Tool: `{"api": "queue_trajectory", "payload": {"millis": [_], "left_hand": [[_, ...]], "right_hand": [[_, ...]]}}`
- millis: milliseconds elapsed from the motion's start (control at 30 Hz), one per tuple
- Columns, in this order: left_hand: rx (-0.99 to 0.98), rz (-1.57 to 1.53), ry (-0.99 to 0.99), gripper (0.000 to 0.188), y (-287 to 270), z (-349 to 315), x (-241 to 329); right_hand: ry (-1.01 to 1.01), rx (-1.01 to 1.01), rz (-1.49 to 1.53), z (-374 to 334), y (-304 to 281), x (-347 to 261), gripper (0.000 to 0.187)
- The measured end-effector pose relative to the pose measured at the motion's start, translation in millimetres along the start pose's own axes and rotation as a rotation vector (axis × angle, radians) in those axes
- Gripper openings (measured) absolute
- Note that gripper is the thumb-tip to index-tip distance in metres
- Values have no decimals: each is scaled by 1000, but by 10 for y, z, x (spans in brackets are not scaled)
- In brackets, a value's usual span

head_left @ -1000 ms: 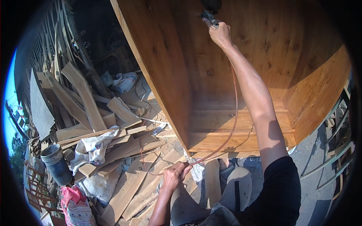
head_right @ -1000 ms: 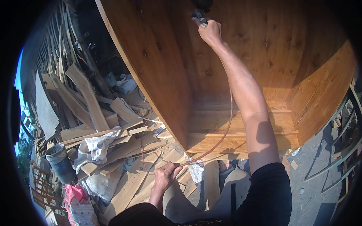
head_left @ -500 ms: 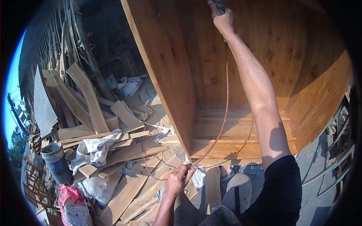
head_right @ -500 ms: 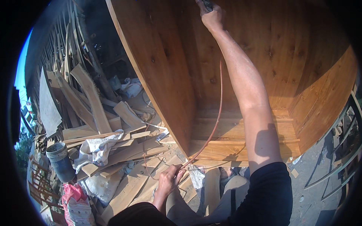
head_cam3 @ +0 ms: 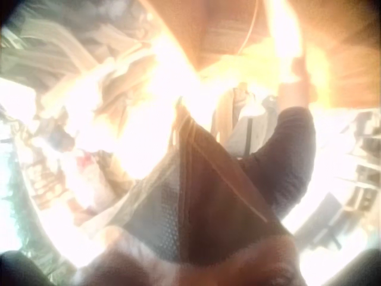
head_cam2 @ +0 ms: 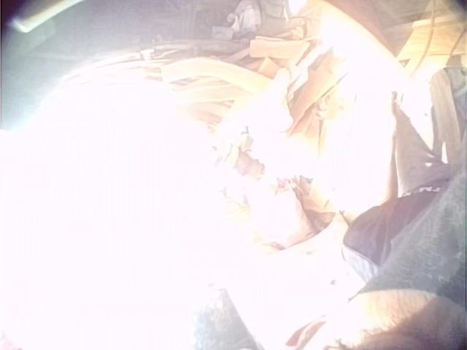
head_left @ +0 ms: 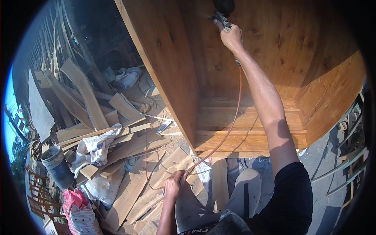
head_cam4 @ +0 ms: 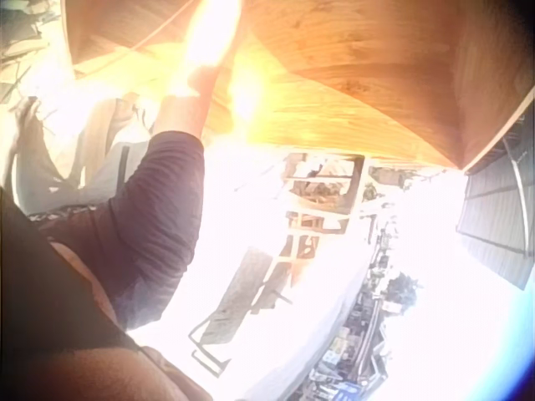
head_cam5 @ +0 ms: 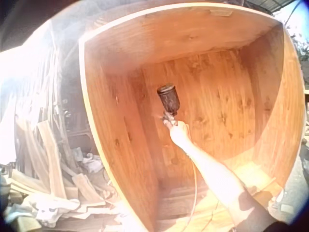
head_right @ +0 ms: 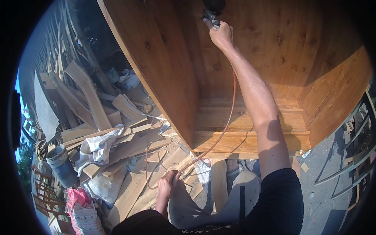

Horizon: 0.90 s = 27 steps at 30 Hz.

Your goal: The person prepares a liquid mixture by pouring from a bottle and a large jug into a cup, stirs it with a stick, and then transfers the liquid into a spray gun. They then use the spray gun to apply the liquid to the interior surfaces of a wooden cabinet.

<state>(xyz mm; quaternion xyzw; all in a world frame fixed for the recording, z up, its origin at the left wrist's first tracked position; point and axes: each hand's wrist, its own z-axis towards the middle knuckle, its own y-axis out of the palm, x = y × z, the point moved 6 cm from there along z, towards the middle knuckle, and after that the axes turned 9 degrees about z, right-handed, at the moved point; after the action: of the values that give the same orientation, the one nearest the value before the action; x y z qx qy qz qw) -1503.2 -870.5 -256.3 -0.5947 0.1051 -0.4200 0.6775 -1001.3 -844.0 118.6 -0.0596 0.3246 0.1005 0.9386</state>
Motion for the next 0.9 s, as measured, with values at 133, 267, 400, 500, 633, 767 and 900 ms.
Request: {"api": "queue_trajectory", "payload": {"millis": [133, 267, 400, 500, 633, 767, 900], "left_hand": [[-24, 26, -19, 25, 143, -107, -140], [-8, 54, -21, 23, 221, -146, -209], [22, 51, -1, 21, 206, -160, -224], [10, 77, -4, 21, 214, -170, -244], [25, 73, 6, 21, 229, -175, -263], [1, 113, -5, 21, 249, -162, -269], [25, 110, -1, 20, 220, -153, -261]], "right_hand": [[69, -70, -11, -451, 117, 432, 62], [205, -118, -31, -899, 208, 849, 58], [220, -144, 5, -1352, 284, 1180, 58], [151, -111, -89, -1655, 315, 1344, 51], [224, -155, -98, -2028, 356, 1603, 50], [295, -210, -138, -2362, 417, 1898, 49], [396, -265, -213, -2677, 484, 2333, 50]]}}
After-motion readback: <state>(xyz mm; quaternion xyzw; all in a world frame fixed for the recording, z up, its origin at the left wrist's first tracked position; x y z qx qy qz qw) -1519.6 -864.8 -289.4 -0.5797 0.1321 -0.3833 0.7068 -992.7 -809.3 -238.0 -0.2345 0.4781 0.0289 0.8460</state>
